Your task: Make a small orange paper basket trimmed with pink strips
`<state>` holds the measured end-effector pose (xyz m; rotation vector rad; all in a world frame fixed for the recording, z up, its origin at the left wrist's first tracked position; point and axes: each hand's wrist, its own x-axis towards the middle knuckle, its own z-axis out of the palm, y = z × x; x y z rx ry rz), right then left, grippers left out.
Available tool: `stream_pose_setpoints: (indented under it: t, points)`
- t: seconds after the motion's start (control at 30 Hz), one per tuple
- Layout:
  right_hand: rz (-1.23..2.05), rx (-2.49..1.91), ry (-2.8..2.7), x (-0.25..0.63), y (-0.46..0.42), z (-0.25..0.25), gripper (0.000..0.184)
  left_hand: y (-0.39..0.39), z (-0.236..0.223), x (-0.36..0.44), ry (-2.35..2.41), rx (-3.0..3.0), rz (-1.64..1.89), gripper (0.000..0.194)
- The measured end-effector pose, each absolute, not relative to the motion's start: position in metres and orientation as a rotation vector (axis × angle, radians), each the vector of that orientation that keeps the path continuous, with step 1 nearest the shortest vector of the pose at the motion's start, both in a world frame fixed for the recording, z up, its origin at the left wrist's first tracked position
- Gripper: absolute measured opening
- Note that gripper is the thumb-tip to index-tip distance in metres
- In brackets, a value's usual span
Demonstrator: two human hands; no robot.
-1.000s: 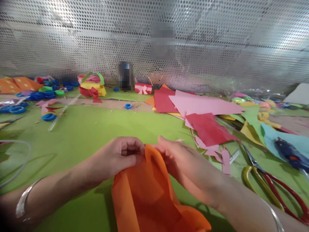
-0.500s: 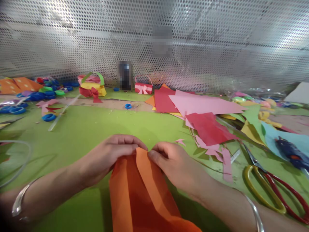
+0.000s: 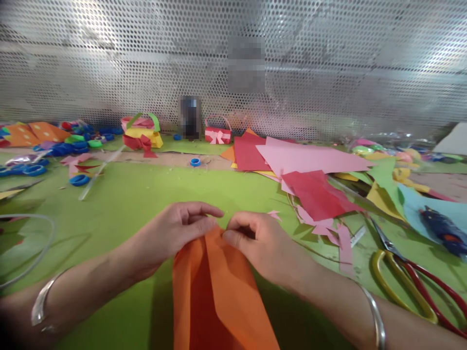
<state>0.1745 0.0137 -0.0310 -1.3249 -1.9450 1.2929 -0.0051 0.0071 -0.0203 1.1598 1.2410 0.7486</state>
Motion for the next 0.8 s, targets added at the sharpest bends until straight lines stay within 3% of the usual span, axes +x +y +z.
stream_pose_setpoints:
  t: [0.17, 0.33, 0.43, 0.67, 0.8]
  points:
    - [1.212, -1.409, -1.516, 0.175, 0.025, -0.038, 0.028, 0.009, -0.019, -0.011, 1.393, 1.190, 1.000, 0.055]
    - [1.151, -1.382, -1.566, 0.174, 0.016, -0.035, 0.027, 0.008, -0.022, -0.013, 1.548, 1.318, 0.858, 0.098]
    - [1.125, -1.344, -1.637, 0.175, 0.012, -0.032, 0.026, 0.007, -0.024, -0.012, 1.547, 1.373, 0.852, 0.092]
    - [1.209, -1.315, -1.447, 0.184, 0.031, -0.037, 0.018, 0.008, -0.017, -0.011, 1.516, 1.157, 0.993, 0.054]
    - [1.222, -1.317, -1.398, 0.188, 0.035, -0.041, 0.013, 0.011, -0.017, -0.013, 1.493, 1.140, 0.906, 0.030]
